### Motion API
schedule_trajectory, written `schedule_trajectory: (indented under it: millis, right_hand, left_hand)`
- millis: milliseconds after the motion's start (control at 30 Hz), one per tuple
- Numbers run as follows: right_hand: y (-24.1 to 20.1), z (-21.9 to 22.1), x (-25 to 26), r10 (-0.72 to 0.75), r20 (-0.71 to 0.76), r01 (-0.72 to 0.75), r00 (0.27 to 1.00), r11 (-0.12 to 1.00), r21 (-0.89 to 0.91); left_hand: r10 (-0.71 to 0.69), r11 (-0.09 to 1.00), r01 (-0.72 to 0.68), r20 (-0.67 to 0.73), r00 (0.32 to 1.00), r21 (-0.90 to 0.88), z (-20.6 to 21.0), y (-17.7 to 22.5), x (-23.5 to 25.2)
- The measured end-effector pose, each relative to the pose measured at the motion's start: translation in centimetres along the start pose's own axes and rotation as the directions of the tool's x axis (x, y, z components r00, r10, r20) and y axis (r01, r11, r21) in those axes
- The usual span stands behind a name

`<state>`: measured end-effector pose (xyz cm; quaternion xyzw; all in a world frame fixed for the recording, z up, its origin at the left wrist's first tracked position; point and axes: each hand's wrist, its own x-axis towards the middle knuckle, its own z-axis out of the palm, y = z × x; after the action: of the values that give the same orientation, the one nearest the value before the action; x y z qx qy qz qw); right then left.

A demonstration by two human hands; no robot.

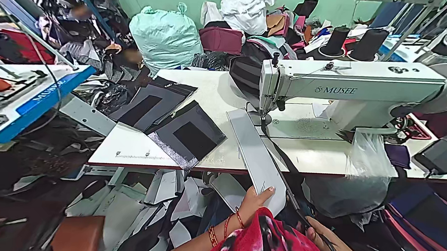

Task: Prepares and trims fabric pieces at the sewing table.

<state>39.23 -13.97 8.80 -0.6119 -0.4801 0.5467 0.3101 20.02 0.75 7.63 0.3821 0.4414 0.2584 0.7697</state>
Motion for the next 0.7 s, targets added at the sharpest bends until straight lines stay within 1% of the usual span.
schedule_trajectory:
  millis: [67, 133, 167, 233, 400, 700]
  right_hand:
    - [0.5, -0.2, 0.1, -0.005, 0.010, 0.004, 1.000, 0.999, 0.052]
    - [0.8, -0.5, 0.1, -0.006, 0.067, -0.004, 0.998, 0.988, 0.154]
    - [0.8, -0.7, 0.1, -0.004, 0.099, -0.016, 0.995, 0.980, 0.199]
    - [0.6, -0.9, 0.2, 0.033, 0.114, -0.059, 0.993, 0.970, 0.237]
    - [0.0, -1.0, 0.8, 0.083, 0.115, -0.105, 0.990, 0.974, 0.203]
    - [-0.8, -0.9, 2.3, 0.113, 0.134, -0.144, 0.985, 0.956, 0.254]
  left_hand:
    - [0.007, 1.000, -0.007, 0.010, 1.000, 0.002, -0.1, -0.1, 0.0]
    - [0.011, 1.000, -0.011, 0.008, 1.000, 0.005, -0.1, 0.0, 0.0]
    - [0.007, 1.000, -0.007, 0.006, 1.000, 0.000, -0.1, 0.1, -0.1]
    - [-0.008, 1.000, 0.008, 0.004, 1.000, -0.008, -0.1, 0.2, -0.2]
    - [-0.012, 1.000, 0.012, 0.006, 1.000, -0.009, -0.1, 0.2, -0.4]
    - [-0.022, 1.000, 0.021, 0.031, 0.999, 0.007, -0.4, -0.1, -0.6]
